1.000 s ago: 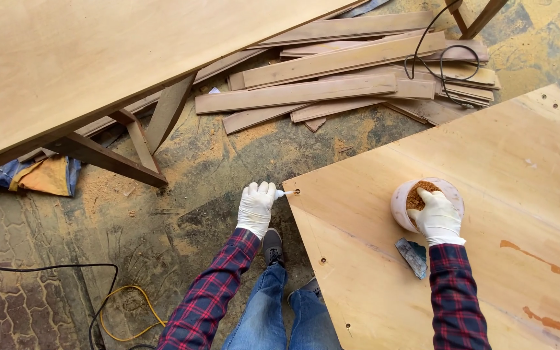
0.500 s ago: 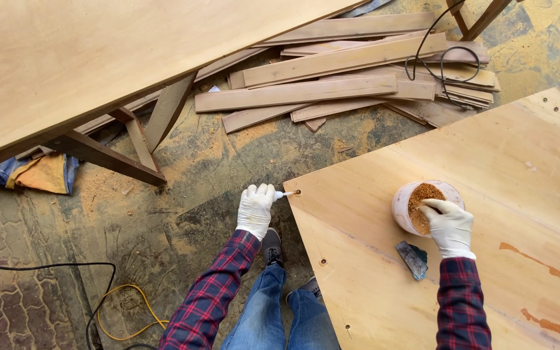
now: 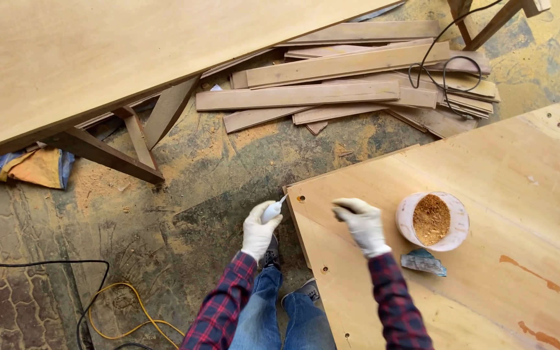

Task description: Filling holes in a wooden panel using wood filler and sawdust.

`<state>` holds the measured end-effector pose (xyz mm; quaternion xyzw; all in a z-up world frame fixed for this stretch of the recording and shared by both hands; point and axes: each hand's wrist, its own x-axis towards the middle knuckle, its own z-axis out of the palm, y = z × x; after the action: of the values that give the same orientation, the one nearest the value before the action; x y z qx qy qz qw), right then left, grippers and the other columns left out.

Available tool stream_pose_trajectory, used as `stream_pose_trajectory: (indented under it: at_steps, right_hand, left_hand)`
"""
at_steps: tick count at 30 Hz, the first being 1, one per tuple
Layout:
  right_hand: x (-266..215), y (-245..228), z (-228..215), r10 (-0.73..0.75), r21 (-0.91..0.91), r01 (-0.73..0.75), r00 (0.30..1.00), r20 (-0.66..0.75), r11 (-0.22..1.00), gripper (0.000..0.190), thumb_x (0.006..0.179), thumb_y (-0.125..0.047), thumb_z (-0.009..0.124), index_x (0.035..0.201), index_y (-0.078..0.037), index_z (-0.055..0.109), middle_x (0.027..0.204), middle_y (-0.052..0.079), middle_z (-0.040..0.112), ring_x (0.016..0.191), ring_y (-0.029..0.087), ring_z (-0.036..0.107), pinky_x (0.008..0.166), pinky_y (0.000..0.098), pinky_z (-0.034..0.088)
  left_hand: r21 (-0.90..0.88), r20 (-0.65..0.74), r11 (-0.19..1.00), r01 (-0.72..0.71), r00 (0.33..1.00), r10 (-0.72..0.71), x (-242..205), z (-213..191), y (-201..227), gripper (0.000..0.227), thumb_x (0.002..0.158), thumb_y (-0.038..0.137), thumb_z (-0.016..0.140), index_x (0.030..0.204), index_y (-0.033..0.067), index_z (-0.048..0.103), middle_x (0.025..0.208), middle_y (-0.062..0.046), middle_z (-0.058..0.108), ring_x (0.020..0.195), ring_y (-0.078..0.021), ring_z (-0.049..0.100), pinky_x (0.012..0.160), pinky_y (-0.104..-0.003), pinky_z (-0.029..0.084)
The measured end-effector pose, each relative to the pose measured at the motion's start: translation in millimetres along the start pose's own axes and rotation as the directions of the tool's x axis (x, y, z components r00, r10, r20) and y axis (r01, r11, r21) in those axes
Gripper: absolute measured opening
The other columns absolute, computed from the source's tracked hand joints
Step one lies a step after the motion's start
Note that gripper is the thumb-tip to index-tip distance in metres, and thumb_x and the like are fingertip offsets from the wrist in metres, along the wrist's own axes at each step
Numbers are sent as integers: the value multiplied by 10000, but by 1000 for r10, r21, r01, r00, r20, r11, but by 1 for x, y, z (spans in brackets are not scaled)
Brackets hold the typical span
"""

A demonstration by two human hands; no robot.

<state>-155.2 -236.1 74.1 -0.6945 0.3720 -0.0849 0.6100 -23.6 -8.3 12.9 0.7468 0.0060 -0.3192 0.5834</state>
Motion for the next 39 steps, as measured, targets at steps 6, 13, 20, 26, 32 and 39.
stream_pose_trajectory:
  at_steps: [6,13,20,26,32,39]
  right_hand:
    - [33,17,60,-337,-301,353,936,106,886,129,875,-58,739,1002,-52,760,945,81,764,821,190,737,740,281,577]
    - [33,9,72,-408,-611,508,859,309,607,199,912,-65,667,1097,-122,710,1016,90,686,927,306,693,777,370,568]
    - [36,24,71,-428,-610,532,844,324,587,290,885,-36,640,1149,-132,709,1053,86,698,921,308,693,761,388,572]
    - [38,25,69,-443,-598,547,834,329,585,326,886,-16,628,1181,-128,712,1031,96,696,924,314,691,769,390,570]
    - [37,28,69,-456,-541,546,836,304,640,260,902,-24,634,1120,-135,720,1025,81,713,945,304,700,798,376,575]
    - [32,23,67,-461,-512,552,833,305,658,283,880,-1,639,1133,-102,716,1043,111,717,950,319,699,807,374,572]
  left_hand:
    - [-284,-13,954,95,995,-103,-28,-5,-43,390,840,67,800,1223,81,723,1098,-41,752,981,-130,696,904,-280,558]
    - [-289,2,951,114,993,-119,-43,-17,-56,372,844,29,799,1207,82,735,1090,-19,746,977,-109,685,897,-276,564]
    - [-317,22,946,69,998,-65,-38,-10,-50,368,848,5,787,1205,78,735,1097,-15,744,984,-108,685,894,-274,566]
    - [-332,-3,942,51,998,-56,-34,-6,-52,377,844,-1,791,1209,75,733,1090,-14,746,979,-102,688,889,-265,569]
    - [-283,-6,956,80,996,-85,-38,-8,-54,389,839,25,800,1217,83,727,1073,-10,744,961,-101,687,877,-265,578]
    - [-284,2,953,101,995,-104,-45,-7,-48,381,846,40,797,1219,85,730,1076,-12,744,960,-101,687,878,-267,577]
